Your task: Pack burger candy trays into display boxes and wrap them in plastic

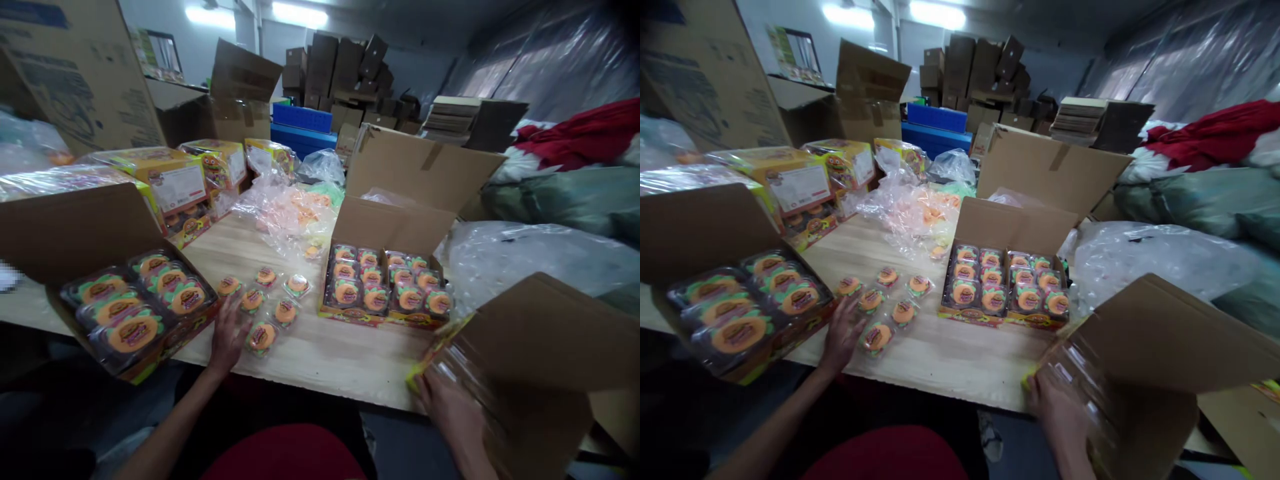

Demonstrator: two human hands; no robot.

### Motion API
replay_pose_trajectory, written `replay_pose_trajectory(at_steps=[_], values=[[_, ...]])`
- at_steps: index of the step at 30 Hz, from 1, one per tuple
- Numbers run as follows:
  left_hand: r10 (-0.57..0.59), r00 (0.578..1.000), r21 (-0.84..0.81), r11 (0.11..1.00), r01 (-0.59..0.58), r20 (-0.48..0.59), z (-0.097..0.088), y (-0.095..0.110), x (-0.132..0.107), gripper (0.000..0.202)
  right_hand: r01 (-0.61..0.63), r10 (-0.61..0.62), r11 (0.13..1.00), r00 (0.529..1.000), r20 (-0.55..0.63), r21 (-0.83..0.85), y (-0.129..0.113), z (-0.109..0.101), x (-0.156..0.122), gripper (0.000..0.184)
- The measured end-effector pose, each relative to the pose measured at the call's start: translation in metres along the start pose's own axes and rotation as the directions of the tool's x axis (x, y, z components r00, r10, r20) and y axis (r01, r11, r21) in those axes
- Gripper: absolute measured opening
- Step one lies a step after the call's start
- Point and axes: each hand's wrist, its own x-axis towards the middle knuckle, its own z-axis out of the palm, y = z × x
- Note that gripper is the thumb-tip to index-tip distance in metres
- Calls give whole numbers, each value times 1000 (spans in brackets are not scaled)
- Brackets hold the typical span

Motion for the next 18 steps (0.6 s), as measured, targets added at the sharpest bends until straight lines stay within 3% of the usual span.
replay_pose_trajectory(at_steps=[3, 7, 13, 18], values=[[-74, 997, -14, 997, 73, -31, 1, 2, 1, 46, 248, -225, 966, 947, -228, 78, -33, -6, -8, 37], [-153, 986, 15, 988, 154, -63, 1, 2, 2, 44, 366, -304, 922, 885, -353, 124, -62, -17, -12, 35], [-259, 962, 135, 954, 268, -85, -2, 9, -13, 40, 389, -306, 904, 879, -367, 177, -73, -31, -13, 38], [-340, 934, 299, 907, 296, 108, 2, 42, -27, 39, 318, -225, 921, 906, -358, 226, -77, -35, -13, 34]])
